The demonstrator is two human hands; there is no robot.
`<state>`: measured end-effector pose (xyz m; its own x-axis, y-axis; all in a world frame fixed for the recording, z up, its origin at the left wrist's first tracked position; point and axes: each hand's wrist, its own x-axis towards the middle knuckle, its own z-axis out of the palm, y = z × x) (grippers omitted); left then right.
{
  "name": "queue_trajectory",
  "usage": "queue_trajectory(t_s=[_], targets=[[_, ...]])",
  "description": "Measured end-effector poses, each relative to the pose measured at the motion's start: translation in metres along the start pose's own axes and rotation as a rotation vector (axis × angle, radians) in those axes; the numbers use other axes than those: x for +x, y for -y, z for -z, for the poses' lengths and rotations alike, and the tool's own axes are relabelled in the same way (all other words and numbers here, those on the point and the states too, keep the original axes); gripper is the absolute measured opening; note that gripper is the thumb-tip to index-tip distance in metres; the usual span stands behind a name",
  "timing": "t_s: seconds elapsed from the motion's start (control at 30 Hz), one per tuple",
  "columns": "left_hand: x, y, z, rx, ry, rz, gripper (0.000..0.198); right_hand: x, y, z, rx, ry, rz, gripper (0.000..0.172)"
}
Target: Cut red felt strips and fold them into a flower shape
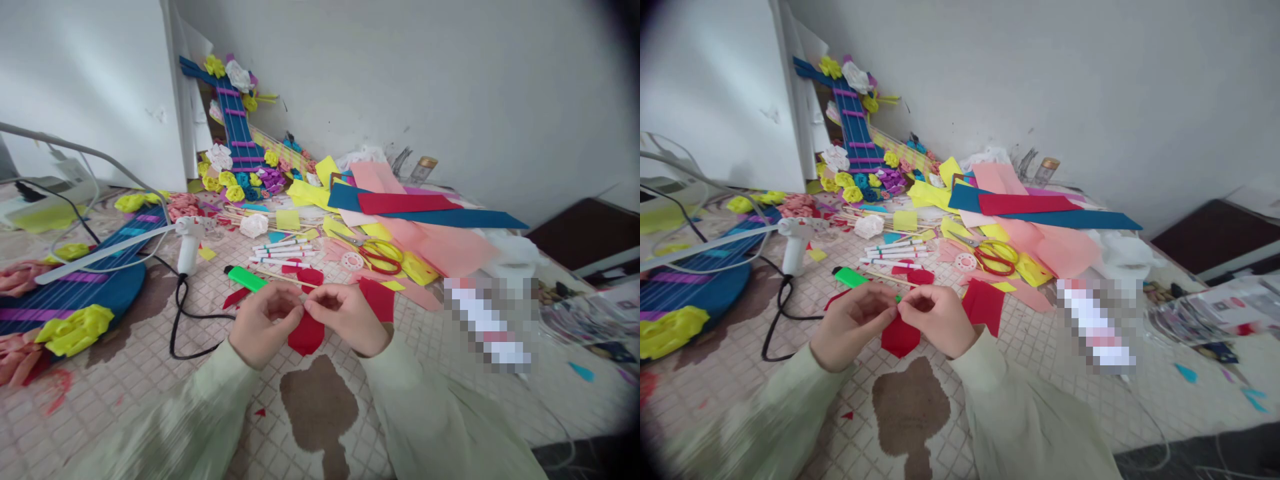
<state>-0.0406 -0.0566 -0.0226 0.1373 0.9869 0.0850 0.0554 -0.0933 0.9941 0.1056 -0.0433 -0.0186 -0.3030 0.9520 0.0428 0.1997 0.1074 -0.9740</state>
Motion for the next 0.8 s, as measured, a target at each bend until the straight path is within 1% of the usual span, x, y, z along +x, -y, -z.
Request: queue_trajectory(t_s=[0.17, 0.37, 0.53, 0.7, 0.8], targets=[[0.0001, 0.0029, 0.0009, 0.019, 0.000, -0.035, 0.015, -0.0002, -0.0002, 0.0010, 0.006, -0.019, 0.001, 0.009], [0.0006, 0.0049, 0.0016, 0.026, -0.048, -0.040, 0.014, 0.0034, -0.0005, 0.0046, 0.040, -0.112, -0.020, 0.009], [0.0017, 0.0063, 0.0026, 0.020, -0.054, -0.047, 0.015, 0.0038, -0.0011, 0.0054, 0.088, -0.116, -0.041, 0.010], [0.0023, 0.0034, 0.0006, 0.137, 0.012, -0.040, 0.012, 0.0032, -0.0012, 0.0055, 0.119, -0.080, -0.050, 0.015], [0.0024, 0.0031, -0.0003, 0.150, 0.006, -0.013, 0.014, 0.0037, -0.0018, 0.0052, 0.144, -0.099, -0.081, 0.025]])
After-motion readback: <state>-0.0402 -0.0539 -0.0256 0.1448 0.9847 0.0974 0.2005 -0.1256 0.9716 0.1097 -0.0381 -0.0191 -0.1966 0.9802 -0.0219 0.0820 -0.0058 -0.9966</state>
